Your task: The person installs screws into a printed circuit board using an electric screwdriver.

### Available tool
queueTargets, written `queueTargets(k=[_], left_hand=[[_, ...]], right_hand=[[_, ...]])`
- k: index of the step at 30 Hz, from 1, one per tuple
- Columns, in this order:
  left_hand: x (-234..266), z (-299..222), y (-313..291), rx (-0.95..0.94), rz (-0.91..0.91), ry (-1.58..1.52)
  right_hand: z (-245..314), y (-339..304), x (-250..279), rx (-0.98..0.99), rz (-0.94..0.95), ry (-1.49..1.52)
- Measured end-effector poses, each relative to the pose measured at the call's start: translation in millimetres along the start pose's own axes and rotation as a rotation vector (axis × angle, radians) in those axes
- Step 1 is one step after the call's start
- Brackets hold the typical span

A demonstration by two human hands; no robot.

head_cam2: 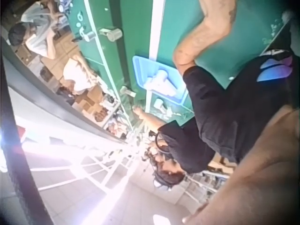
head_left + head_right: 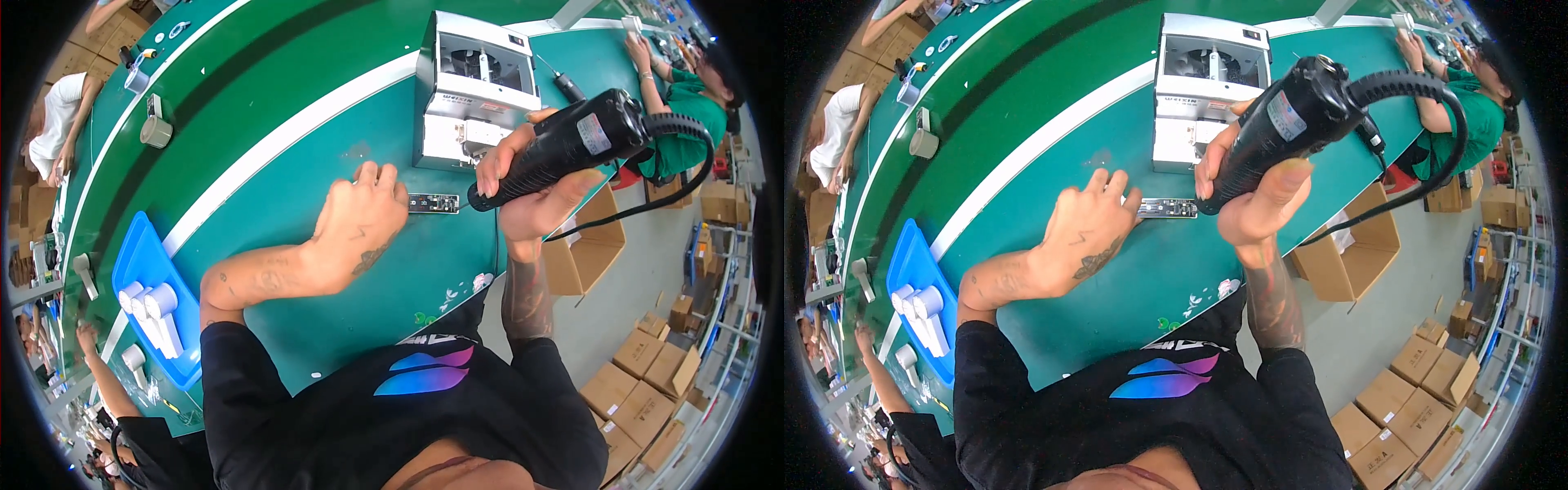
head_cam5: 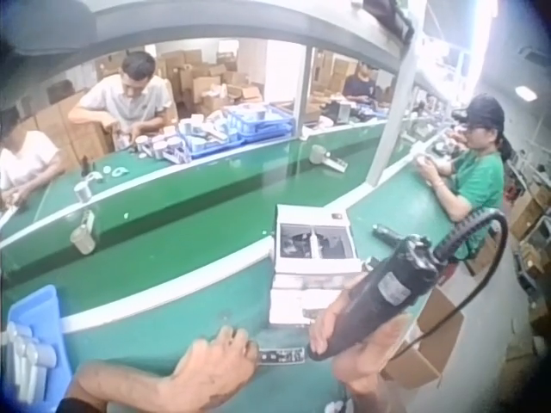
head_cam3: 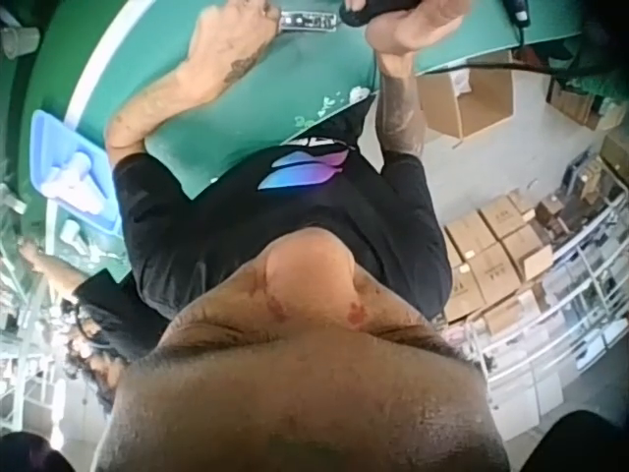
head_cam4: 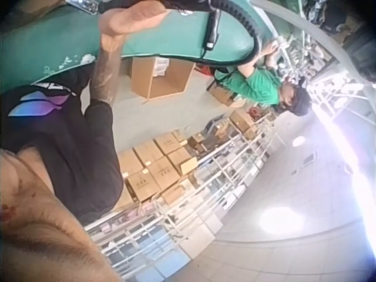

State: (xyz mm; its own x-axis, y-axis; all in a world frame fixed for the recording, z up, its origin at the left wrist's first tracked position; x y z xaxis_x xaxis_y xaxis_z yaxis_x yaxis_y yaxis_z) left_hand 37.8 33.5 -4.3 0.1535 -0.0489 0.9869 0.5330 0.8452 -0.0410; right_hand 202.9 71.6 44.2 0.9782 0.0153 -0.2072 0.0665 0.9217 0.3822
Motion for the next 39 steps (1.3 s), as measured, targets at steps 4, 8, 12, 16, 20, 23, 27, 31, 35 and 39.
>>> queueTargets(k=[4, 8, 12, 16, 20, 23, 27, 31, 35, 39], left_hand=[[1.4, 0.4, -1.8, -0.003, -0.016, -0.009], [1.3, 3.3, 2.1, -0.006, -0.002, -0.031], [4.7, 4.0, -0.2, -0.019, -0.014, -0.084], [2.3, 4.2, 0.1, -0.018, -0.008, -0.081], [3.3, 2.6, -0.9, -0.019, -0.011, -0.064], [2.6, 1.5, 0.6, -0.023, -0.024, -0.041], [5.3, 0.3, 0.1, -0.043, -0.028, 0.009], [6.3, 2.5, 1.8, -0.054, -0.037, -0.028], [9.4, 2.1, 0.5, -0.064, -0.027, -0.079], [9.5, 2.4, 7.9, -0.092, -0.119, -0.175]], right_hand=[[-0.7, -5.0, -1.3, -0.003, 0.031, 0.040], [-2.9, -5.9, 2.8, 0.005, 0.024, 0.085], [1.0, -8.9, 5.0, 0.004, -0.004, 0.078], [0.8, -10.3, 5.8, 0.001, -0.064, 0.110], [-1.2, -10.5, 8.7, -0.023, -0.086, 0.163], [-6.4, -14.8, 7.1, 0.005, 0.037, 0.184], [-11.1, -23.4, 4.7, 0.181, 0.191, 0.296], [-9.6, -20.5, 6.0, 0.258, 0.205, 0.292], [-5.8, -26.6, 8.1, 0.275, 0.251, 0.315], [25.8, -3.9, 6.0, 0.222, 0.148, 0.419]])
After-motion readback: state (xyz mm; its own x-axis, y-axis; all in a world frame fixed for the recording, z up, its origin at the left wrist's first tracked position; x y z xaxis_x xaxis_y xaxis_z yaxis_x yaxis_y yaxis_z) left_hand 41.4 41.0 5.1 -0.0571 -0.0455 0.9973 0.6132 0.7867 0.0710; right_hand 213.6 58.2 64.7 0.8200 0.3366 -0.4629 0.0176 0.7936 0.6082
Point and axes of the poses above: each hand's wrist, its own y-axis towards the middle knuckle, its own x-axis out of the back of the hand, z = x × y, the point moved 5 cm from there along y, towards the middle knuckle, and after that the axes turned 3 degrees about x, right-handed, at the moved point
